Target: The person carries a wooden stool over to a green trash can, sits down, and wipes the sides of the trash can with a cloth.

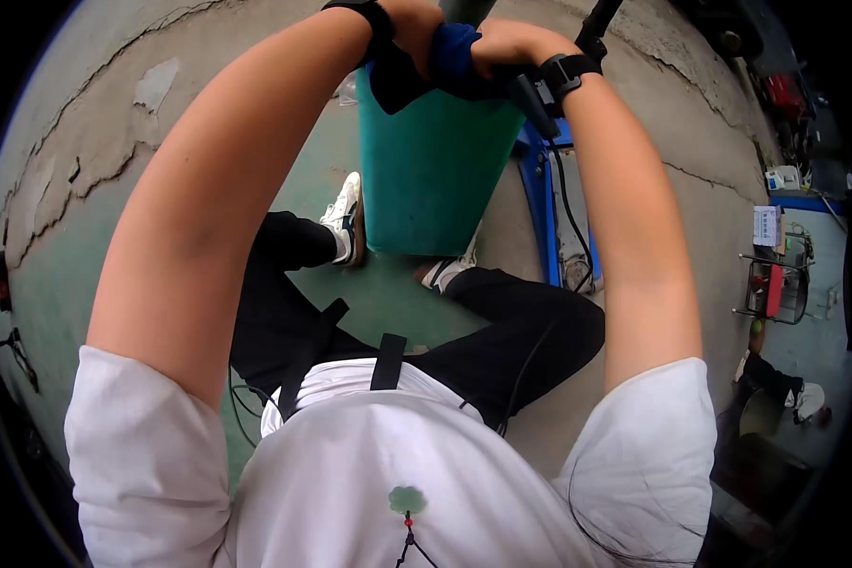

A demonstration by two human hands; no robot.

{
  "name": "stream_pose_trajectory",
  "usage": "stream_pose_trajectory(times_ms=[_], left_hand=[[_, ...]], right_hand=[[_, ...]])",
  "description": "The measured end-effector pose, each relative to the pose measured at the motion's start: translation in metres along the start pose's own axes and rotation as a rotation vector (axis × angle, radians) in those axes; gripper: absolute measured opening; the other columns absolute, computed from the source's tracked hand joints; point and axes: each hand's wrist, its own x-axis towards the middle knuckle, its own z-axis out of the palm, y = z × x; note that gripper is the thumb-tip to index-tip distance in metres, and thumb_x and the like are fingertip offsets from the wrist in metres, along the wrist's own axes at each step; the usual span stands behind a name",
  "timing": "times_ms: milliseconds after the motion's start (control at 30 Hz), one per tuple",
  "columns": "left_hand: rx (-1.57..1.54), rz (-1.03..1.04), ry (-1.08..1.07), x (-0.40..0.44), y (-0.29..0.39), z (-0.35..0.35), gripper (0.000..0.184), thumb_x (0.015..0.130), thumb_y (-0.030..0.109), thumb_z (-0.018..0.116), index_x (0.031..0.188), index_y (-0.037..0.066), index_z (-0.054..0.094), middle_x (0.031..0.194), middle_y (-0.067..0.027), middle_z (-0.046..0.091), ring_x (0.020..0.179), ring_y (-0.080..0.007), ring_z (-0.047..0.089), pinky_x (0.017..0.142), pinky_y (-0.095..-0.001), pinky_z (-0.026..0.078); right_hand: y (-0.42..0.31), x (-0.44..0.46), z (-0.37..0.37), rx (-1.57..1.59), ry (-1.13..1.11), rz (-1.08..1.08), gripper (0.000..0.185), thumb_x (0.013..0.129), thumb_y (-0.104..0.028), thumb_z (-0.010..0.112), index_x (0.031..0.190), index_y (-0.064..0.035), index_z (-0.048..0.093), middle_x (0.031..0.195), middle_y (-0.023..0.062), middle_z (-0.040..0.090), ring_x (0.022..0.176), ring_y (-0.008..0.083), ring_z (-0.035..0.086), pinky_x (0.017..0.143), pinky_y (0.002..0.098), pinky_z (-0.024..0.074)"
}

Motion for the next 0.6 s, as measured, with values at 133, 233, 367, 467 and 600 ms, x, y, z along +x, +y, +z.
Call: stream_pose_trajectory(times_ms=[133,233,367,467,600], left_hand=[[0.351,-0.013,0.809,-0.027,0.022,0.057,0.024,0.078,0.010,0.067,0.096,0.007,0.052,0.097,-0.0077,0.066,0.097,-0.0319,0.064,0.080,-0.0413,0.053],[0.535,0.037,1.239,-0.030,0.027,0.083,0.017,0.079,0.010,0.062,0.096,0.012,0.058,0.091,-0.0056,0.065,0.089,-0.0262,0.066,0.074,-0.0380,0.052],[0.447,0.009,1.188,-0.030,0.027,0.081,0.024,0.077,0.008,0.063,0.101,0.011,0.060,0.093,-0.0066,0.065,0.090,-0.0260,0.065,0.076,-0.0382,0.052],[0.303,0.013,0.921,-0.014,0.005,0.056,0.027,0.073,0.033,0.071,0.081,0.008,0.072,0.079,-0.0178,0.070,0.076,-0.0355,0.070,0.069,-0.0444,0.056],[0.153,-0.076,0.324,-0.032,0.032,0.010,0.029,0.068,0.025,0.080,0.090,0.006,0.075,0.083,-0.0150,0.073,0.078,-0.0298,0.072,0.072,-0.0402,0.057]], right_hand=[[0.013,-0.019,0.067,-0.331,0.985,-0.209,0.020,0.056,-0.020,0.069,0.071,-0.0095,0.063,0.069,0.0139,0.066,0.064,0.0312,0.063,0.062,0.0366,0.0441],[0.002,-0.015,0.102,-0.409,1.428,-0.185,0.031,0.058,-0.016,0.073,0.086,-0.0132,0.058,0.081,0.0042,0.058,0.083,0.0231,0.059,0.084,0.0359,0.0394],[-0.003,-0.004,0.110,-0.438,1.531,-0.117,0.034,0.064,-0.014,0.072,0.094,-0.0123,0.057,0.090,0.0052,0.059,0.094,0.0250,0.058,0.089,0.0380,0.0394],[-0.002,-0.009,0.091,-0.371,1.234,-0.120,0.038,0.064,-0.008,0.069,0.100,-0.0117,0.058,0.091,0.0055,0.061,0.091,0.0260,0.060,0.092,0.0378,0.0398],[0.003,-0.017,0.048,-0.284,0.624,0.003,0.030,0.072,-0.017,0.061,0.101,-0.0106,0.066,0.092,0.0141,0.070,0.091,0.0329,0.067,0.081,0.0431,0.0507]])
